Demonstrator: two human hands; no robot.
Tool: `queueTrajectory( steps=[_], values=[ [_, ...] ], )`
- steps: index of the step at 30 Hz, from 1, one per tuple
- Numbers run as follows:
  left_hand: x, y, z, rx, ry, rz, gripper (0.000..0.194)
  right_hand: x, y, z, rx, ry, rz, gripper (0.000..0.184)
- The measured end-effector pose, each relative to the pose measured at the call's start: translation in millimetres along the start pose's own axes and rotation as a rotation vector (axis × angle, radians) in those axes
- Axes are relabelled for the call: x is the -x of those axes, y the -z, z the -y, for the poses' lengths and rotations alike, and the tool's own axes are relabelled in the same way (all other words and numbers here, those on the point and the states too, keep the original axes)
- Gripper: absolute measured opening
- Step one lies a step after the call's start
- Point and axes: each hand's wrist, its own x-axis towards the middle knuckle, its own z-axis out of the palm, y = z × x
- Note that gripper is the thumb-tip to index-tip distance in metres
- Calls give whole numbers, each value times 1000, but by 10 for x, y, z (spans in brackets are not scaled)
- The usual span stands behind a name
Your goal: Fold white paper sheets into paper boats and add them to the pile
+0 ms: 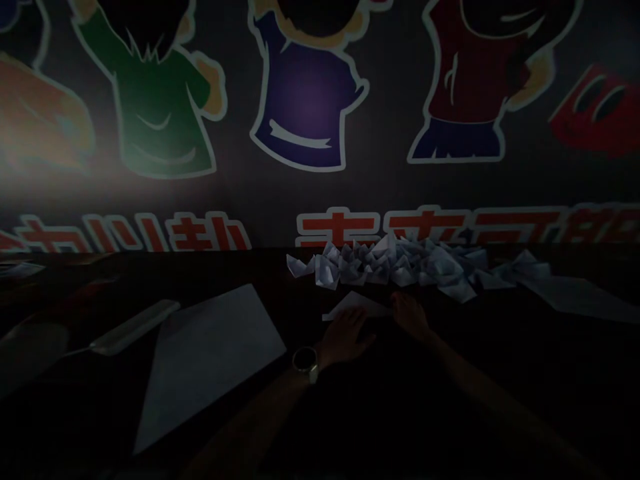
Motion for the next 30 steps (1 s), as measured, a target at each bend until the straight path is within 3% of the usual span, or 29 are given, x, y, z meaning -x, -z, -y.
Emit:
queueTrajectory(
  steps=[3,8,13,16,23,27,30],
  values=[
    [0,17,24,33,1,16,59,30,3,50,7,69,-44,33],
    [-27,102,58,65,-28,58,57,167,-178,256,-102,555,-53,44],
    [-28,89,96,62,-35,94,59,226,-318,335,-209,626,-13,48],
    [9,85,167,46,-23,91,57,220,-326,303,-205,597,6,52],
    [144,220,379,56,76,203,49,266,-298,192,-117,329,-16,69],
    [166,197,340,2,109,117,47,296,-216,202,-86,200,-43,66],
    [132,193,322,-10,219,-3,40,296,-138,223,-58,189,-44,52]
  ],
)
